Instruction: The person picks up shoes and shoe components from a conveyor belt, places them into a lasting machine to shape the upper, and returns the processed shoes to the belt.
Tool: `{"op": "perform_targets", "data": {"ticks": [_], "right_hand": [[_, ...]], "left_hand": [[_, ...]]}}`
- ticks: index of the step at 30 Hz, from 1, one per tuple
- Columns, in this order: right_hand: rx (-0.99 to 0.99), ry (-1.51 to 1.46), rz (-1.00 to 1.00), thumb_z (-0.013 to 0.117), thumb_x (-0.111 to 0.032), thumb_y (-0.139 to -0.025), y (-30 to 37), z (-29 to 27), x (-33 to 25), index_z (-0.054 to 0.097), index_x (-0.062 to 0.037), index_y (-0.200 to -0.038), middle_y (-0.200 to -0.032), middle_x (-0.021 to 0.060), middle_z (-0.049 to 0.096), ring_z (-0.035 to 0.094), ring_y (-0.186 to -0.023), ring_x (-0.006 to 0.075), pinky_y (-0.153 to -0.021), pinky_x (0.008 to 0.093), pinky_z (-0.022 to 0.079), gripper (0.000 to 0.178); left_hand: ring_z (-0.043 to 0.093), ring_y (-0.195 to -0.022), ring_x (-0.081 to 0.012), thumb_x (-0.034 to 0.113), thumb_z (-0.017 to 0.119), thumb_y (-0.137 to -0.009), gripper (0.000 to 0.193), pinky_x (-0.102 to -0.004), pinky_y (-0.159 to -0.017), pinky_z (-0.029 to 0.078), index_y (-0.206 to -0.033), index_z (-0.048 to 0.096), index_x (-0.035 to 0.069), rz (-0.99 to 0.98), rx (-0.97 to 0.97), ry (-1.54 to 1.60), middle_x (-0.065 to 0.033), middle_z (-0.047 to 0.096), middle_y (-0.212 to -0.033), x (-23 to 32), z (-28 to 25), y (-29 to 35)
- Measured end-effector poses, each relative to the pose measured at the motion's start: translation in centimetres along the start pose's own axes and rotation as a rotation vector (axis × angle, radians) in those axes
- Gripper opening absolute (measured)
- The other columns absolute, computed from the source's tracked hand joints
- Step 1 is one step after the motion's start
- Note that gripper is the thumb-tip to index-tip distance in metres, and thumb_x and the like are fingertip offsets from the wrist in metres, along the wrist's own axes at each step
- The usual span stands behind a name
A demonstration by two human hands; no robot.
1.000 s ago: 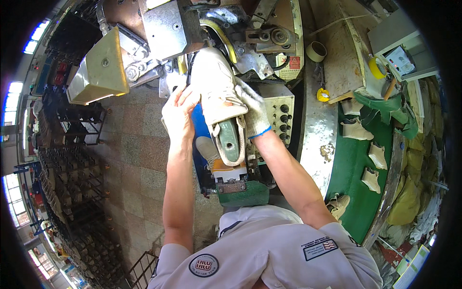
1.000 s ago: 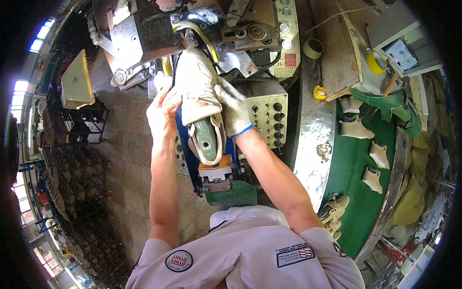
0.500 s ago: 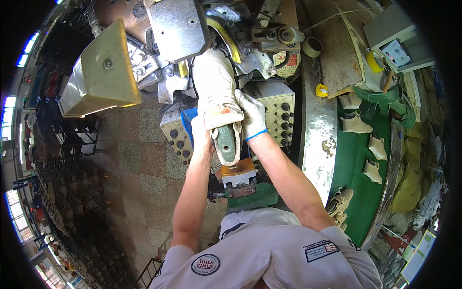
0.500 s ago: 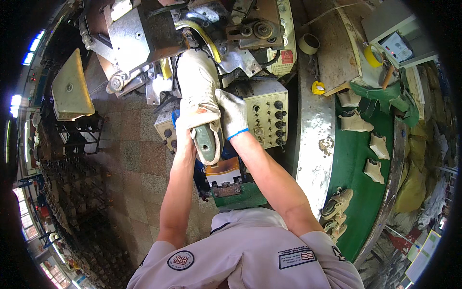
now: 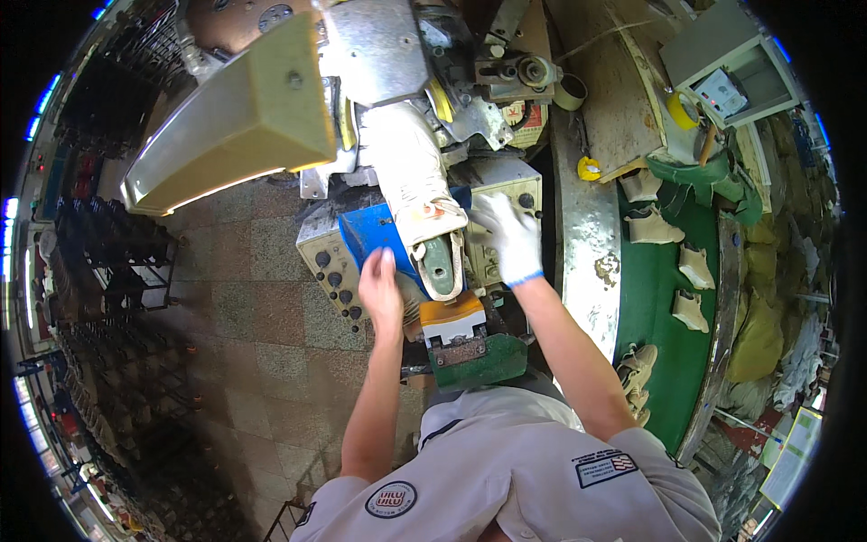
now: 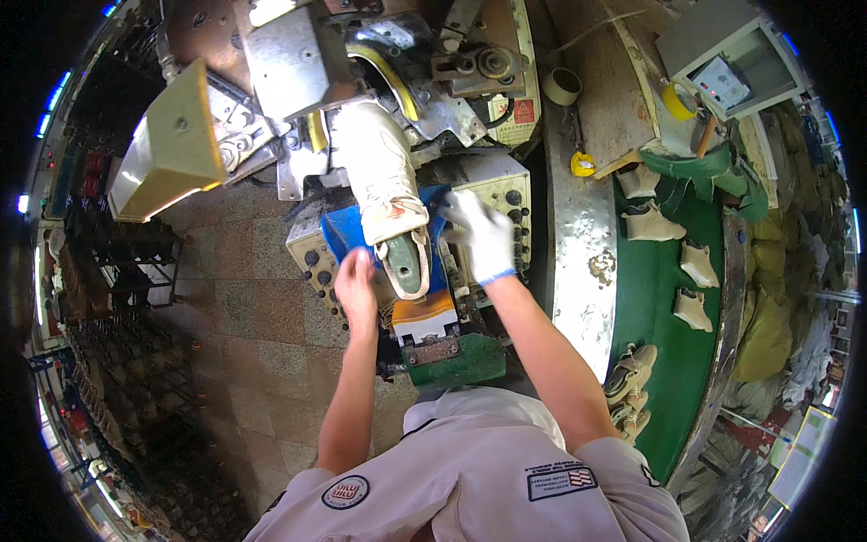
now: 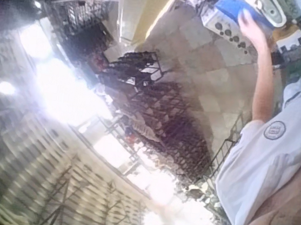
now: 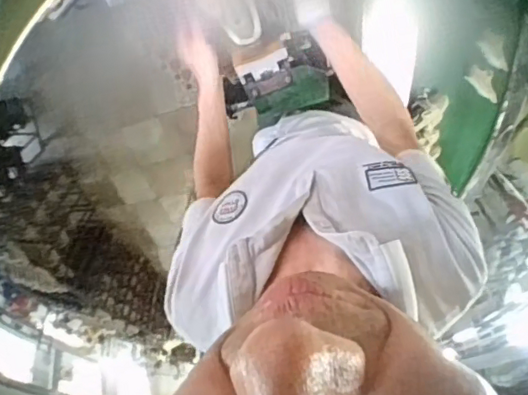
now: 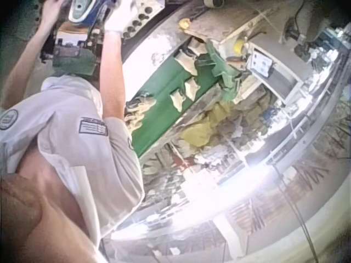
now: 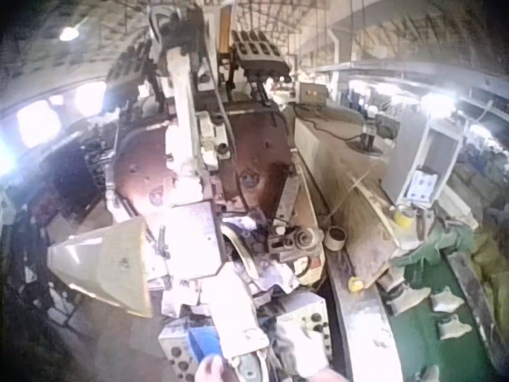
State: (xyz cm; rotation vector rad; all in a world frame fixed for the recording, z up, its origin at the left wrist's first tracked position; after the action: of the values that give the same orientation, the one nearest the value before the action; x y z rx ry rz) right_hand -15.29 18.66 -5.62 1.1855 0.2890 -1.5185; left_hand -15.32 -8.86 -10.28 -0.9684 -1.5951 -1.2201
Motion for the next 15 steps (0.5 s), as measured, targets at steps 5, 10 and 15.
{"op": "perform_targets", "data": {"ticks": [5, 10, 15], "right_hand": [[-0.039, -0.014, -0.152, 0.044, -0.017, -0.106, 6.3, -10.0, -2.9, 0.047, 0.0154, -0.135, -0.135, 0.027, 0.057, 0.065, -0.117, 0.0367, -0.077, 0.0418, 0.065, 0.043], [0.029, 0.153, -0.107, 0.035, -0.021, -0.107, 9.1, -9.6, -4.6, 0.042, 0.0167, -0.137, -0.138, 0.03, 0.053, 0.062, -0.119, 0.0419, -0.078, 0.0473, 0.064, 0.049], [-0.066, 0.067, -0.086, 0.039, -0.019, -0.107, 8.3, -8.1, -5.3, 0.045, 0.0148, -0.138, -0.136, 0.0278, 0.056, 0.066, -0.114, 0.039, -0.076, 0.0413, 0.065, 0.046]], "left_hand": [[0.062, -0.115, -0.0361, 0.033, 0.076, -0.085, 0.076, -0.0415, -0.099, 0.048, -0.14, 0.047, -0.011, -0.269, 0.084, -0.462, -0.0301, 0.063, -0.124, -11.4, -4.8, 8.4], [0.063, -0.107, -0.0512, 0.034, 0.067, -0.085, 0.055, -0.0532, -0.09, 0.05, -0.12, 0.057, -0.007, -0.348, 0.115, -0.489, -0.0357, 0.066, -0.109, -18.0, -1.0, 7.8], [0.066, -0.104, -0.0478, 0.035, 0.074, -0.075, 0.052, -0.051, -0.088, 0.052, -0.109, 0.068, -0.005, -0.294, 0.039, -0.552, -0.0329, 0.069, -0.104, -17.5, -1.6, 5.9]]}}
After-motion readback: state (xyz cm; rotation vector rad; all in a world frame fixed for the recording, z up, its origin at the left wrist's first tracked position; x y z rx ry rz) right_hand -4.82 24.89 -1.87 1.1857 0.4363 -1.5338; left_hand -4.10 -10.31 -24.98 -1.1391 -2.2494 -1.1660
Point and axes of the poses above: each hand's wrist, its own y-axis away from the middle knuckle, its own z-axis out of the palm, x = y × z, the point moved 7 cm from there along -y, towards the middle knuckle
